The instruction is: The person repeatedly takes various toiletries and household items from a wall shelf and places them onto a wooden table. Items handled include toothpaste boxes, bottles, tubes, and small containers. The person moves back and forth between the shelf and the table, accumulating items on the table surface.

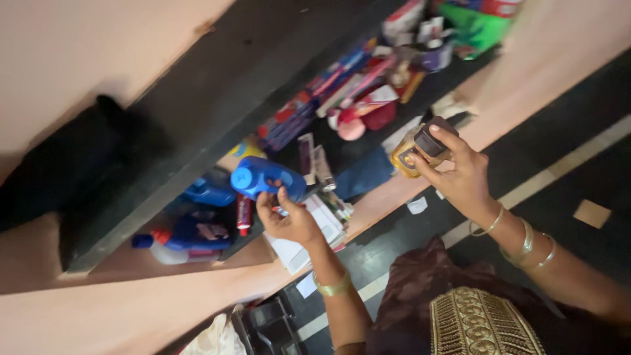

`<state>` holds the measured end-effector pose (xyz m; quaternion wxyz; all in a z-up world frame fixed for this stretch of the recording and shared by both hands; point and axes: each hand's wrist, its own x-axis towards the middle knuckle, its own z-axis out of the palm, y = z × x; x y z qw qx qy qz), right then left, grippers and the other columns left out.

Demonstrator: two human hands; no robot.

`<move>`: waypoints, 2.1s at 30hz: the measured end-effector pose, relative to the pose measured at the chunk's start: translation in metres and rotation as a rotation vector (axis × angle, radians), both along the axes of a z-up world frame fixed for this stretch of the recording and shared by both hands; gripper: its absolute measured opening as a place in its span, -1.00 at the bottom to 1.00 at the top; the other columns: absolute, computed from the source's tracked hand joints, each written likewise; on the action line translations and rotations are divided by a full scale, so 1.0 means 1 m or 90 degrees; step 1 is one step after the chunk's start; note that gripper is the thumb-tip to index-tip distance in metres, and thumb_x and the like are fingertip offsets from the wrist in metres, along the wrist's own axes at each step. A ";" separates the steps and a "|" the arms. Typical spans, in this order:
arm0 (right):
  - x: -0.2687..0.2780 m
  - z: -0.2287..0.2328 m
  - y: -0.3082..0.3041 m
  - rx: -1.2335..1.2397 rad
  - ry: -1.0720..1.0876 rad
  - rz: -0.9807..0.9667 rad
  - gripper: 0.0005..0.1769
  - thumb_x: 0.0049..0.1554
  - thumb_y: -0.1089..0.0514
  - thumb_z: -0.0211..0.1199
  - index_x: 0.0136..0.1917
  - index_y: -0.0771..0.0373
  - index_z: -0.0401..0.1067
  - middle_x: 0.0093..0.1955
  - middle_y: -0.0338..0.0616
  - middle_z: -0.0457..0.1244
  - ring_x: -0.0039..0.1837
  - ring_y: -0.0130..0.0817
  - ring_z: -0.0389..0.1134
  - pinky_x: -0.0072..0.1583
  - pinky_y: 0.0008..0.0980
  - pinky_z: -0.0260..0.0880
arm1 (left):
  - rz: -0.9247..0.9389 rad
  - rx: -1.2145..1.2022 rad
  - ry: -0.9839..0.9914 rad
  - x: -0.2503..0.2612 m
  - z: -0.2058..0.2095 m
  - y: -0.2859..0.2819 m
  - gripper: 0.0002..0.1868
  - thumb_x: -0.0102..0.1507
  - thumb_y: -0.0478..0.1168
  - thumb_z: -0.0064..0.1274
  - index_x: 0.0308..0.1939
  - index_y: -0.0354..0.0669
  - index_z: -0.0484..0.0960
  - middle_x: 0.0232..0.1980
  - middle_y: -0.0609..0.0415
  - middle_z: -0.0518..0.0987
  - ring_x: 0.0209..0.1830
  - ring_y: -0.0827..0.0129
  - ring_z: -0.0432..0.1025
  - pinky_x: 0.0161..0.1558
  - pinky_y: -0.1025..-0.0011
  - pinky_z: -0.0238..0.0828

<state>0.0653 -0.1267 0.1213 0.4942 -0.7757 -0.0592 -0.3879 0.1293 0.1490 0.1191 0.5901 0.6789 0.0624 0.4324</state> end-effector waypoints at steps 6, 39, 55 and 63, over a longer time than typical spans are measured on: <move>-0.080 0.009 -0.091 -0.022 0.032 -0.126 -0.36 0.09 0.27 0.54 0.38 0.26 0.34 0.07 0.06 0.41 0.10 -0.24 0.52 0.12 -0.32 0.56 | -0.167 0.052 -0.024 -0.062 0.026 -0.093 -0.76 0.31 -0.54 0.07 0.06 -0.39 0.54 -0.01 -0.05 0.65 -0.05 0.40 0.50 0.12 0.46 0.44; -0.612 -0.028 -0.619 -0.063 0.280 -0.922 -0.36 0.05 0.04 0.51 0.35 0.21 0.42 0.18 0.07 0.38 0.10 -0.08 0.47 0.09 -0.26 0.48 | -1.249 -0.042 0.336 -0.453 -0.131 -0.924 -0.76 0.19 -0.61 0.12 -0.10 -0.35 0.59 -0.10 -0.05 0.72 -0.09 0.39 0.61 0.04 0.44 0.55; -0.759 -0.118 -0.899 -0.082 0.306 -1.070 -0.37 0.07 0.07 0.52 0.38 0.17 0.43 0.10 0.05 0.38 0.14 0.02 0.40 0.18 -0.09 0.43 | -1.343 0.008 0.388 -0.561 -0.157 -1.131 -0.76 0.20 -0.63 0.08 -0.12 -0.33 0.52 -0.10 0.01 0.66 -0.06 0.35 0.62 0.03 0.44 0.55; -0.816 -0.186 -1.066 -0.078 0.336 -1.001 -0.41 0.15 0.08 0.52 0.38 0.19 0.38 0.23 0.09 0.36 0.24 0.05 0.39 0.26 -0.06 0.39 | -1.210 -0.023 0.352 -0.581 -0.167 -1.208 -0.76 0.21 -0.65 0.07 -0.15 -0.33 0.53 -0.11 0.00 0.67 -0.07 0.37 0.62 0.01 0.46 0.53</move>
